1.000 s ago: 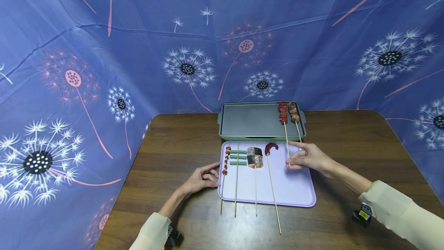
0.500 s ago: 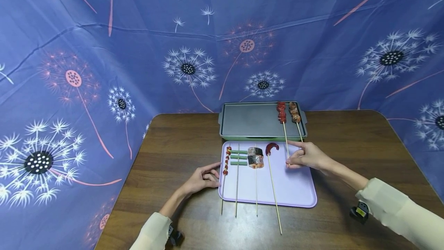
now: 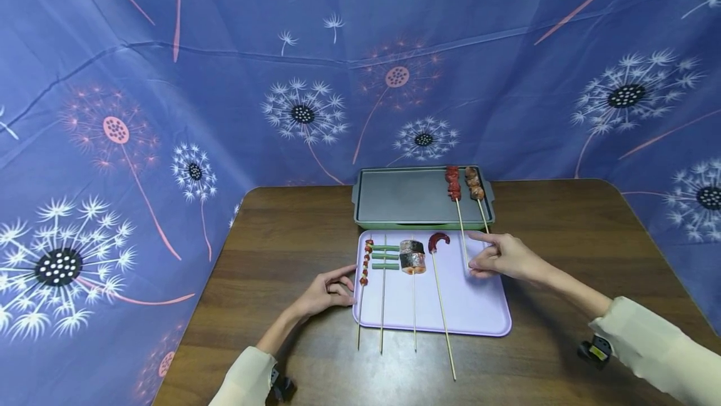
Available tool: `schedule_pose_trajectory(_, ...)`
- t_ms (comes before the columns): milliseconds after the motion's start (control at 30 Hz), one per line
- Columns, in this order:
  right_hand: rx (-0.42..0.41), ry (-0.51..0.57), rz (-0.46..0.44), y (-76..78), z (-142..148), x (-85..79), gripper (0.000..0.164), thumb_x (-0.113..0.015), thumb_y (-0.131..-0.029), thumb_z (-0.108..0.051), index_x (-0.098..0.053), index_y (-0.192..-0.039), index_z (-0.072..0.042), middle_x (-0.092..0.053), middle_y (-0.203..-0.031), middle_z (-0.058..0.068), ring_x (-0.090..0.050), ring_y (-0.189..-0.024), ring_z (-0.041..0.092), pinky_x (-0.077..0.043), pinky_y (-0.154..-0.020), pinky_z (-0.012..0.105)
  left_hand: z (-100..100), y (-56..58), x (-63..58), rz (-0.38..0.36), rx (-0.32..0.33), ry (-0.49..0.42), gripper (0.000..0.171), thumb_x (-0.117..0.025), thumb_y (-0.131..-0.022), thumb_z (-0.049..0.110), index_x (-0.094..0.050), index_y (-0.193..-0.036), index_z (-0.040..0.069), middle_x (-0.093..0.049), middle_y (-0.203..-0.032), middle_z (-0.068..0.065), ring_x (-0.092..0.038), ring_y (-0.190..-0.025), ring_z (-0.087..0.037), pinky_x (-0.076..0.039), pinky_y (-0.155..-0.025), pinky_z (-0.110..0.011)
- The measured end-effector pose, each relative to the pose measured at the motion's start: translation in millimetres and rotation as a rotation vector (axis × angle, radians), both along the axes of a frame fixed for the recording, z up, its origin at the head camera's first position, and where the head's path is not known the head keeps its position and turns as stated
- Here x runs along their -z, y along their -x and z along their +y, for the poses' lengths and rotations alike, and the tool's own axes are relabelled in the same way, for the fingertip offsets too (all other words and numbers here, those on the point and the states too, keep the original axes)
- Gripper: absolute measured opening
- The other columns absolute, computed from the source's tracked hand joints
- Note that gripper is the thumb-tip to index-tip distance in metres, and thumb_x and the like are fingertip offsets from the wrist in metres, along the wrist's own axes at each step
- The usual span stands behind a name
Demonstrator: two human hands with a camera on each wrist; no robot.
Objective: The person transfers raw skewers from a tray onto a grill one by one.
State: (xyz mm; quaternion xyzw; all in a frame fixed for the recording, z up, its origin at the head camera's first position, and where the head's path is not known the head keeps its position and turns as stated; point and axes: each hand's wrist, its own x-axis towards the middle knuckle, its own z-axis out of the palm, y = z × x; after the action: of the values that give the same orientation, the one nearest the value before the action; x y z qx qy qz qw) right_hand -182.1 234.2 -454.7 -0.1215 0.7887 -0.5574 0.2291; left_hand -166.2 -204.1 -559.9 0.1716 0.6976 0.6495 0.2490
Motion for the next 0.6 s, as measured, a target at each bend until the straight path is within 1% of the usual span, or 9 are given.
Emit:
schedule_pose_trajectory(167,-0.048,-0.089,0.139,-15.4,4,-2.7,0.066,-0.069,-0.092,0.002,-0.035,-0.143,0.025,-0.077,-0.088,0.021,-0.074,-0.071,0.007,-0.061,-0.064,0.024,0,-1.0,-0.4,-0.001,0.007,-0.007,0.078,-0.074,-0.087,-0.008,-0.036,-0.155,-0.005,-0.064,-0.110,-0.015,-0.071,-0.085,-0.003,-0.057,-0.081,-0.018)
schedule_pose_trajectory(267,-0.056,-0.043,0.123,-25.3,4,-2.5,0.063,-0.068,-0.092,0.003,-0.036,-0.142,0.025,-0.076,-0.089,0.024,-0.074,-0.071,0.007,-0.062,-0.064,0.026,-1,-1.8,-1.1,-0.002,0.011,-0.005,0.077,-0.073,-0.087,-0.008,-0.036,-0.155,-0.005,-0.064,-0.110,-0.012,-0.071,-0.085,-0.003,-0.057,-0.081,-0.018)
schedule_pose_trajectory(367,-0.054,0.024,0.104,-35.3,3,0.0,0.059,-0.064,-0.094,0.005,-0.036,-0.141,0.026,-0.075,-0.091,0.027,-0.075,-0.072,0.008,-0.063,-0.066,0.030,-2,-2.7,-1.6,-0.003,0.016,-0.002,0.077,-0.073,-0.087,-0.009,-0.035,-0.155,-0.006,-0.064,-0.110,-0.013,-0.071,-0.085,-0.002,-0.057,-0.081,-0.018)
schedule_pose_trajectory(467,-0.052,0.077,0.104,-45.8,2,3.9,0.054,-0.061,-0.095,0.006,-0.038,-0.139,0.026,-0.075,-0.092,0.027,-0.075,-0.074,0.009,-0.063,-0.068,0.033,-2,-2.9,-1.5,-0.002,0.021,-0.007,0.076,-0.072,-0.087,-0.010,-0.035,-0.154,-0.007,-0.064,-0.111,-0.017,-0.071,-0.085,-0.003,-0.057,-0.081,-0.018)
schedule_pose_trajectory(600,-0.070,0.139,0.112,-59.3,-2,9.4,0.050,-0.061,-0.095,0.007,-0.041,-0.136,0.027,-0.074,-0.092,0.028,-0.075,-0.077,0.010,-0.063,-0.069,0.037,-1,-2.7,-1.9,-0.005,0.022,-0.015,0.076,-0.072,-0.087,-0.010,-0.035,-0.154,-0.008,-0.064,-0.110,-0.017,-0.070,-0.085,-0.002,-0.056,-0.081,-0.018)
